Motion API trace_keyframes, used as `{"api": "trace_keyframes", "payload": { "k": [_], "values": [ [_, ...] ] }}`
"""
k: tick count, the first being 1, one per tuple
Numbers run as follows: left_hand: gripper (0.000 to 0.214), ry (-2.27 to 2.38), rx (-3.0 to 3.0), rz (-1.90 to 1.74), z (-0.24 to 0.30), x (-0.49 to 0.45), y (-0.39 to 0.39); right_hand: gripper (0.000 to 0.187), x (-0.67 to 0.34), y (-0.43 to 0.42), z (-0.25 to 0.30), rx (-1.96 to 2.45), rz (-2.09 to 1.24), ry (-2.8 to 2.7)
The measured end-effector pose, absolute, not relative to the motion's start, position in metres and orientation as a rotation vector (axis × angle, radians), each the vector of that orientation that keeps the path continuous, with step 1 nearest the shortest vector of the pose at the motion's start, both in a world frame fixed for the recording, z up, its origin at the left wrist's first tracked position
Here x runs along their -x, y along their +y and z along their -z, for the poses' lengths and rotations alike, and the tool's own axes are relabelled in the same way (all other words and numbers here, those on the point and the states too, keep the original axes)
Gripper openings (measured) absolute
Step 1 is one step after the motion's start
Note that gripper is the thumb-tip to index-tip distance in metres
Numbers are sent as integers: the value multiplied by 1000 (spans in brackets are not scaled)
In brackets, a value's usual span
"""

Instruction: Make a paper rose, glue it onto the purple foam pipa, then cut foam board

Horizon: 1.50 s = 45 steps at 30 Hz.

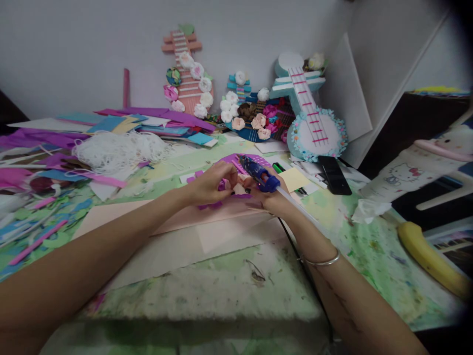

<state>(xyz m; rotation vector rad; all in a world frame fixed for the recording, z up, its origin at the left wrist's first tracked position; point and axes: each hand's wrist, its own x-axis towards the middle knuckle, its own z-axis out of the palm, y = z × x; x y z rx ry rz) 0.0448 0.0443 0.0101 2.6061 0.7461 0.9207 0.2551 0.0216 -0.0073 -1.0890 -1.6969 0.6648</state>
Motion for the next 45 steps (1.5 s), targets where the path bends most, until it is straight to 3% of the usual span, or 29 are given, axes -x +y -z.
{"api": "trace_keyframes", "payload": {
  "k": [8, 18, 23, 28, 34, 45],
  "values": [
    [31, 903, -2462, -1087, -5, -19, 41, 22, -270, 25, -4, 1145, -634, -1490],
    [6, 967, -2803, -1284, 3, -42, 21, 22, -262, 29, 8, 1163, -716, -1506],
    [18, 1128, -2975, -1247, 11, -60, 18, 27, -255, 28, 13, 1151, -751, -1499],
    [16, 1268, -2948, -1247, 18, -66, 19, 21, -255, 21, 4, 1193, -706, -1469],
    [35, 1310, -2799, -1233, 11, -74, 21, 22, -266, 26, 0, 1221, -623, -1317],
    [19, 1357, -2756, -1145, 11, -73, 39, 18, -274, 23, -13, 1204, -689, -1249]
  ]
}}
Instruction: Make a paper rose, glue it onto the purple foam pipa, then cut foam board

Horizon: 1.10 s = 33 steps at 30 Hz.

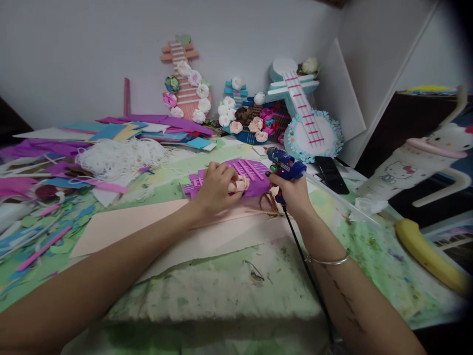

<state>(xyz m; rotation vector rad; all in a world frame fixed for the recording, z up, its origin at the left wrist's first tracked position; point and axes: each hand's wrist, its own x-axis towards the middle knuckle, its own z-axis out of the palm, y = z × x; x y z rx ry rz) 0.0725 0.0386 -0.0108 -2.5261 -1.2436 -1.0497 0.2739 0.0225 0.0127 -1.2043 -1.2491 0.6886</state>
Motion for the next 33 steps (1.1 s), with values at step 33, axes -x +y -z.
{"api": "trace_keyframes", "payload": {
  "k": [33],
  "values": [
    [17, -900, 2727, 1049, 15, -51, 43, 20, -264, 18, -12, 1194, -1094, -1103]
  ]
}}
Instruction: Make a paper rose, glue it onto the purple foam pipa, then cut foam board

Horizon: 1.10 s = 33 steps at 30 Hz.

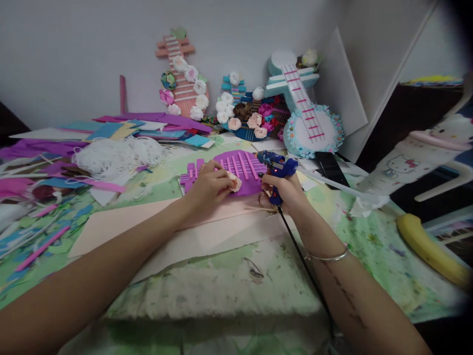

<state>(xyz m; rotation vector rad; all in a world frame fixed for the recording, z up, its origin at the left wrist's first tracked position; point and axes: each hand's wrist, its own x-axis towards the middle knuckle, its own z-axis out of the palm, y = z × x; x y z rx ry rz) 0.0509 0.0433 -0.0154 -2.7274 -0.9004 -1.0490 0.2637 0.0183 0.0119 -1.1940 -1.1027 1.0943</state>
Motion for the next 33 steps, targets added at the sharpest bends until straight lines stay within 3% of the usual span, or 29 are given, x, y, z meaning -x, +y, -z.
{"api": "trace_keyframes", "payload": {
  "k": [10, 21, 26, 33],
  "values": [
    [13, -846, 2568, 868, 20, -54, 29, 31, -277, 16, -21, 1177, -1115, -1107],
    [18, -892, 2695, 1102, 24, -48, 38, 15, -306, 3, -39, 1357, -1161, -1741],
    [18, -886, 2727, 1170, 24, -48, 42, 23, -298, 1, -37, 1367, -1222, -1871],
    [20, -943, 2736, 1236, 24, -48, 42, 20, -293, 8, -21, 1402, -1164, -1935]
  ]
}}
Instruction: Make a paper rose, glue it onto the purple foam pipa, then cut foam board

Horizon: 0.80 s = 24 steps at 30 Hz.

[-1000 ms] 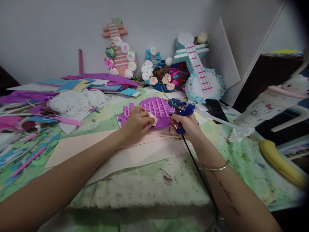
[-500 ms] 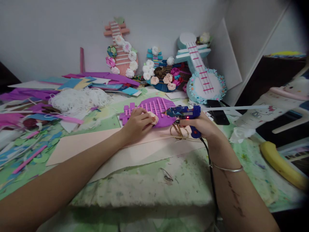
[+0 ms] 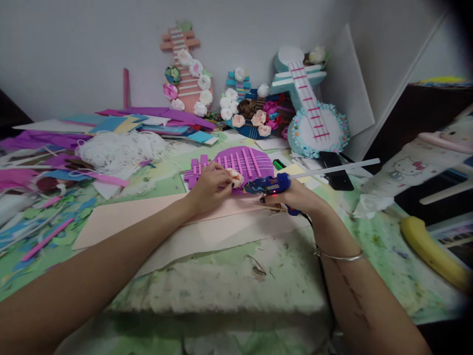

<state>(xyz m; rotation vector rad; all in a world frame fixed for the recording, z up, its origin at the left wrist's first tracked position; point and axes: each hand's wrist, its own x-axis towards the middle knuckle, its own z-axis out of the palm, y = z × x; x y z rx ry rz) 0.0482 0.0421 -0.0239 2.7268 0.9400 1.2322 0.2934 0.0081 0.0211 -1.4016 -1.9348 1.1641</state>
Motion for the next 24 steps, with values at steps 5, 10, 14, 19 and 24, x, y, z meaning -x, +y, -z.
{"api": "trace_keyframes", "payload": {
  "k": [5, 10, 14, 19, 24],
  "values": [
    [20, 923, -2691, -1283, 22, -49, 41, 24, -287, 6, -17, 1372, -1132, -1934],
    [21, 949, -2666, -1263, 23, -48, 42, 15, -283, 7, -13, 1347, -1029, -1982],
    [18, 939, -2668, -1238, 24, -48, 42, 16, -281, 9, -12, 1308, -992, -2009],
    [20, 899, -2689, -1256, 23, -48, 42, 15, -281, 11, -11, 1307, -962, -2045],
    [21, 938, -2678, -1228, 23, -49, 41, 14, -282, 12, -10, 1332, -902, -2066]
  ]
}}
